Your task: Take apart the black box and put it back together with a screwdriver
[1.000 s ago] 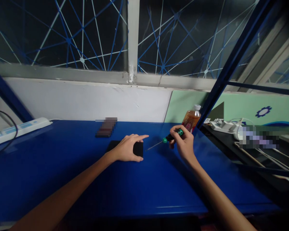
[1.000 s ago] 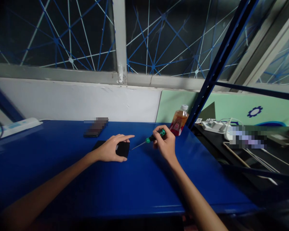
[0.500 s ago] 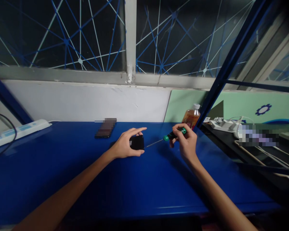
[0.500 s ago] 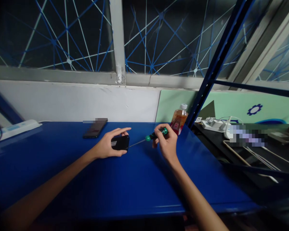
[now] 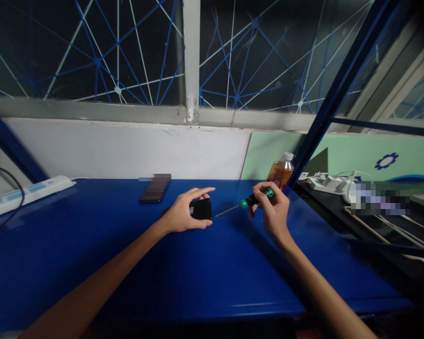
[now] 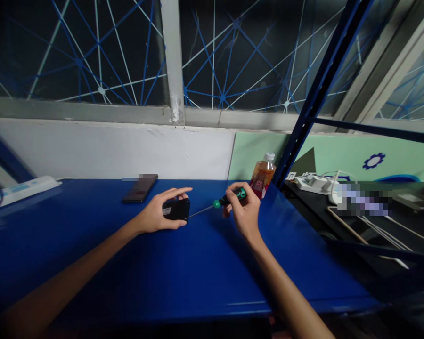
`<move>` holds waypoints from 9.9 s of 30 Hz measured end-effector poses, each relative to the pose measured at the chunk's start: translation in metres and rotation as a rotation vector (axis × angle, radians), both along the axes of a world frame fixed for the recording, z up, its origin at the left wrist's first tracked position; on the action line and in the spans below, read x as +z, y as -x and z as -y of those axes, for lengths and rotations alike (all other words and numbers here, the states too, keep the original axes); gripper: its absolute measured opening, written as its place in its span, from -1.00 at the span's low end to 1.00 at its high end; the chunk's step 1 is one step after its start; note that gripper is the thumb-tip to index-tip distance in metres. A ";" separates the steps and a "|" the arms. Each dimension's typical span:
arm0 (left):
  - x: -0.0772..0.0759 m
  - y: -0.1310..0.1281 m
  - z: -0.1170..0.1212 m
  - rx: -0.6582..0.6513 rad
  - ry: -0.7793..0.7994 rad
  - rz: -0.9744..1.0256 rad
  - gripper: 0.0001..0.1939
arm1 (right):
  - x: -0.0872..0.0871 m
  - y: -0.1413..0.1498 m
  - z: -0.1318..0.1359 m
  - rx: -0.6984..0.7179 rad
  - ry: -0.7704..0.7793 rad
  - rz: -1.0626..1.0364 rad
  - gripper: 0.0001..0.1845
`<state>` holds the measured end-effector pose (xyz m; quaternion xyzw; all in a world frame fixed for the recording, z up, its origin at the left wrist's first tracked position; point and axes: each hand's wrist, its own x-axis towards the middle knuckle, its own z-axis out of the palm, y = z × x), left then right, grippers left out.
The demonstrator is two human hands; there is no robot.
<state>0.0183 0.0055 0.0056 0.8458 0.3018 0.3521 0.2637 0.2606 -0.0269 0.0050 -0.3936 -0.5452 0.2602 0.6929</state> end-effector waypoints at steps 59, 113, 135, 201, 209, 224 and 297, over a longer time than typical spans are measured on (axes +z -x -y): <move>0.009 0.001 0.004 0.062 -0.018 -0.011 -0.33 | -0.003 0.000 0.004 0.073 -0.043 0.015 -0.71; 0.006 0.005 0.000 0.087 -0.051 -0.013 -0.31 | -0.007 -0.002 -0.001 0.057 -0.032 0.057 -0.78; 0.002 0.005 0.000 0.077 -0.055 -0.005 -0.32 | -0.003 0.001 0.003 0.010 -0.001 0.053 -0.85; 0.005 0.005 0.004 0.082 -0.074 -0.012 -0.35 | -0.001 -0.005 0.003 -0.141 -0.002 0.176 -0.80; 0.003 0.005 0.001 0.088 -0.068 -0.002 -0.34 | -0.010 -0.012 -0.003 0.091 0.002 0.067 -0.91; 0.003 0.006 0.002 0.111 -0.095 -0.049 -0.31 | -0.011 -0.010 0.000 0.031 -0.004 0.109 -0.84; 0.012 0.003 0.008 0.018 -0.142 -0.051 -0.55 | -0.005 -0.004 -0.009 0.037 0.061 0.031 -0.70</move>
